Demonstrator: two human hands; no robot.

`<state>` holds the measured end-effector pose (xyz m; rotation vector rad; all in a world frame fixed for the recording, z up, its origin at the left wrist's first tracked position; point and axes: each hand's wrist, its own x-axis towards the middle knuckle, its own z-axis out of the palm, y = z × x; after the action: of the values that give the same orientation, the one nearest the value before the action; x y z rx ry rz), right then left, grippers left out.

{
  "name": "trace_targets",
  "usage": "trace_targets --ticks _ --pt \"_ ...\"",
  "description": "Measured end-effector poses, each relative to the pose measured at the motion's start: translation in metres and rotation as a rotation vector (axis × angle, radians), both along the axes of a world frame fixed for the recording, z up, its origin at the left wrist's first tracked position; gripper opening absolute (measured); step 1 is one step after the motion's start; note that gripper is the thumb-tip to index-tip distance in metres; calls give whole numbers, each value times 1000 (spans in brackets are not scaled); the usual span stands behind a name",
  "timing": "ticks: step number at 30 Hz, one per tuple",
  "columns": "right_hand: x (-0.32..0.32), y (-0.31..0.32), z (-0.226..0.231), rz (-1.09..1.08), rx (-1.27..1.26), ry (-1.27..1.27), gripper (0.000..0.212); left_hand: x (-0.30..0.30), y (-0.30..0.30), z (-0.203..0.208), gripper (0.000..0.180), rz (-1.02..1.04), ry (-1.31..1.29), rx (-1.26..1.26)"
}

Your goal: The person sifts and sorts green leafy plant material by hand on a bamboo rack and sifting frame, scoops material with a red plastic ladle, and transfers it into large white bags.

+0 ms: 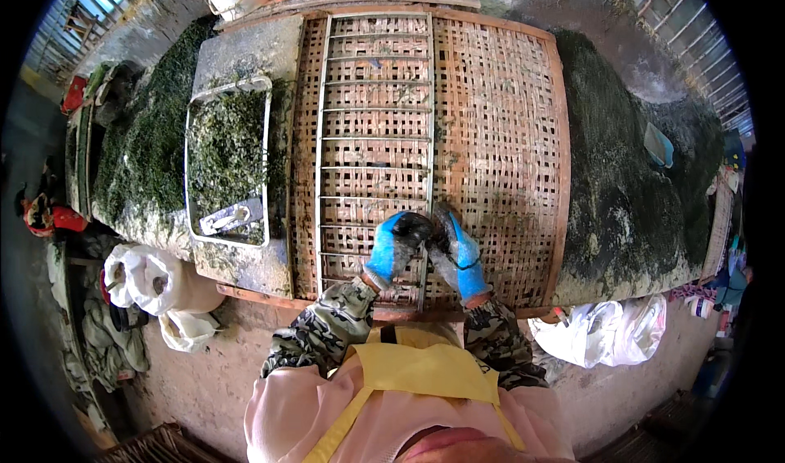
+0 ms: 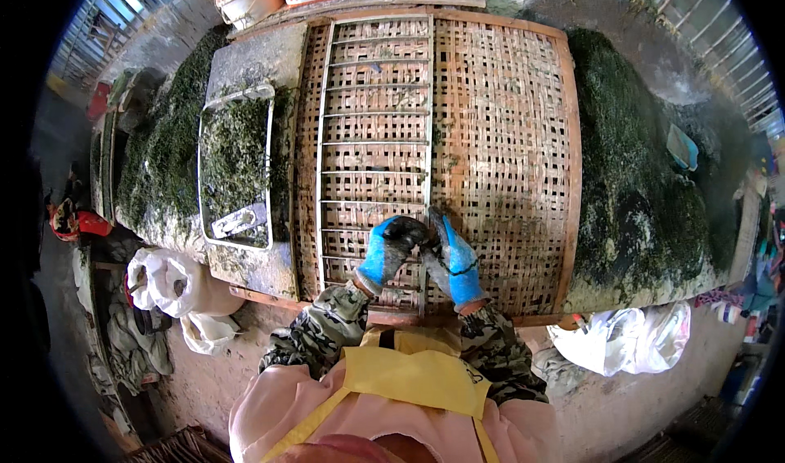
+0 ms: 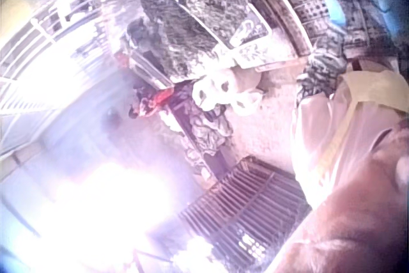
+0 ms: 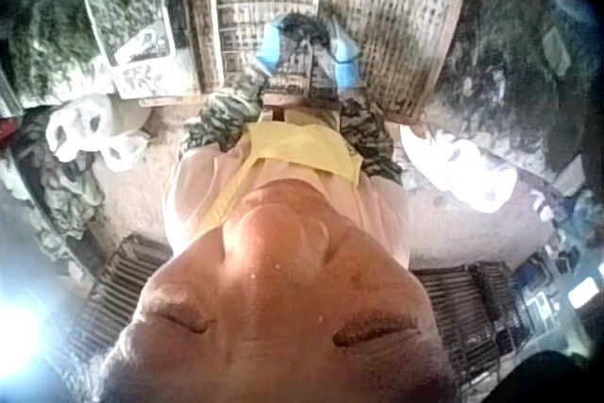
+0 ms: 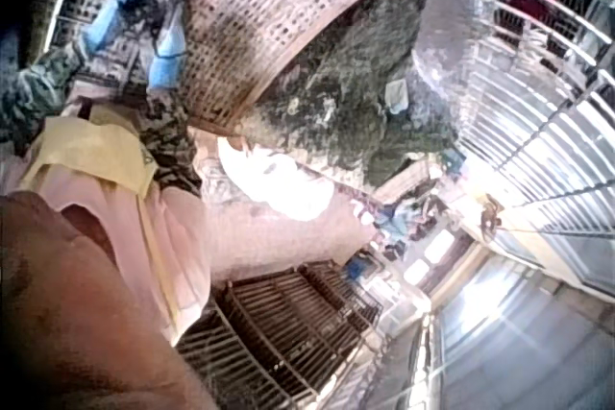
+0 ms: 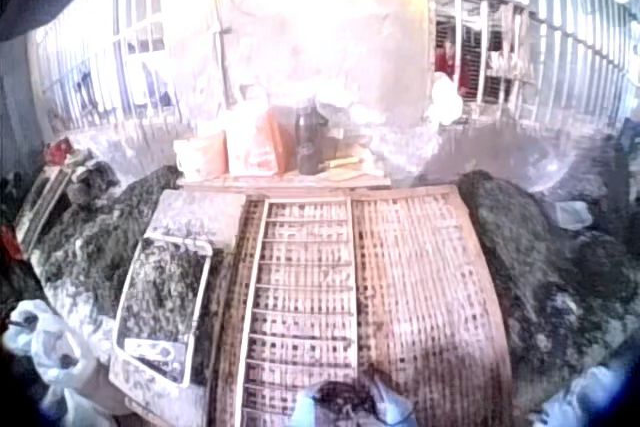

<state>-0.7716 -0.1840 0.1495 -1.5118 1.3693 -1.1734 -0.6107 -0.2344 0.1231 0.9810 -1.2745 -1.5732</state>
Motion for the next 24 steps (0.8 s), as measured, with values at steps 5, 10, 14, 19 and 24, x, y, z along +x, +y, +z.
trace_targets --ticks 5,10,14,19,24 --pt "-18 37 -52 -274 309 -904 32 -12 22 4 13 -139 -74 -52" --pt "-58 70 -67 -374 156 -680 29 -45 36 34 14 -219 -97 -120" --pt "-180 96 -142 -305 68 -1254 37 -76 45 49 25 -238 -123 -98" --pt "-291 97 -45 -823 -130 -606 38 -140 57 42 25 -192 -262 -346" --pt "-439 157 -147 -988 141 702 50 -260 51 71 29 -350 -360 -689"
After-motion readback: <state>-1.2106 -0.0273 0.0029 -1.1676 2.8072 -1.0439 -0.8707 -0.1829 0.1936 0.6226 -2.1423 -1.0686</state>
